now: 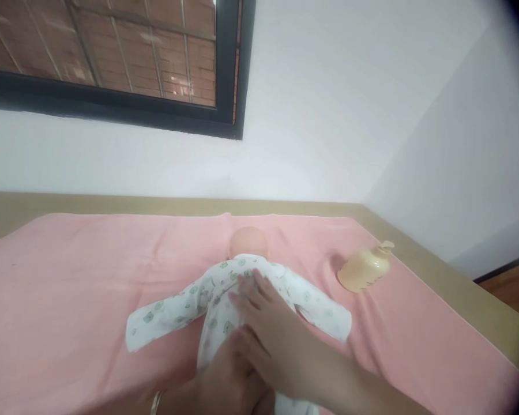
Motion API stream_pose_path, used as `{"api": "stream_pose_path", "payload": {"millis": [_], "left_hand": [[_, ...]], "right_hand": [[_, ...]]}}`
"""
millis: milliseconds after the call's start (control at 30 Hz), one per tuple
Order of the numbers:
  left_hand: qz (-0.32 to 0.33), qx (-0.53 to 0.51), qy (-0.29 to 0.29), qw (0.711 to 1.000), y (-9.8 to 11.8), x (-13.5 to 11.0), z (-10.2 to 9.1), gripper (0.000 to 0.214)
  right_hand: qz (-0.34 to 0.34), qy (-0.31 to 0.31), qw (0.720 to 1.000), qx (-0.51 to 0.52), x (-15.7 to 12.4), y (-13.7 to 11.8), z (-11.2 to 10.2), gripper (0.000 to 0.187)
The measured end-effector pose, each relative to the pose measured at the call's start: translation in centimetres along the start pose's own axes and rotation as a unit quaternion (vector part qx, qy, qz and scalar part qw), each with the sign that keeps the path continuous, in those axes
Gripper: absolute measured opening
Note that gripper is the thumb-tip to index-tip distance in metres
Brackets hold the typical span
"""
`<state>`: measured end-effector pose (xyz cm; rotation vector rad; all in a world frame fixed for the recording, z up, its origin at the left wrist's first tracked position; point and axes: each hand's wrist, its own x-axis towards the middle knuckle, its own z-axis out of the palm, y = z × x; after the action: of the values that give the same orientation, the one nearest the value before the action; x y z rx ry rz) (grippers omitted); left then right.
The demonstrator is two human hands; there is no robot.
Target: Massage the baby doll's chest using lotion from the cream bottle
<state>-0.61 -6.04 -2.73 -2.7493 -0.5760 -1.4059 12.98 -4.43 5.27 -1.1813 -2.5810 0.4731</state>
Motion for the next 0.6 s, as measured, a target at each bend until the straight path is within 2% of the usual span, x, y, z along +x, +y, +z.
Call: {"api": "stream_pose_path", "payload": {"millis": [67, 133, 300, 433, 533, 600], "left_hand": [[-0.017, 0.008, 0.005, 1.000, 0.2, -0.2, 0.2, 0.028], [-0.025, 0.012, -0.010, 1.000, 0.4, 0.1, -0.1, 0.030], [0.001, -0.002, -0.044, 0.999, 0.2, 1.1, -1.2, 0.036], [-0.007, -0.013, -0.021, 1.000, 0.0, 0.5, -0.7, 0.032], [-0.030, -0.012, -0.017, 0.999, 0.2, 0.3, -0.5, 0.032], [-0.044, -0.012, -0.033, 0.998, 0.4, 0.6, -0.9, 0.036]], "right_hand": [[-0.036, -0.004, 0.999, 0.011, -0.2, -0.5, -0.4, 0.048], [-0.050, 0.021, 0.998, 0.013, 0.5, 0.2, -0.4, 0.045], [-0.012, 0.085, 0.996, -0.012, 2.6, 3.2, 0.9, 0.041], [0.043, 0.083, 0.996, -0.005, 0.8, 1.6, 1.4, 0.049], [0.014, 0.065, 0.998, 0.016, 0.0, 0.3, 1.2, 0.047], [-0.005, 0.077, 0.997, 0.022, 0.6, 0.8, 1.0, 0.045]]}}
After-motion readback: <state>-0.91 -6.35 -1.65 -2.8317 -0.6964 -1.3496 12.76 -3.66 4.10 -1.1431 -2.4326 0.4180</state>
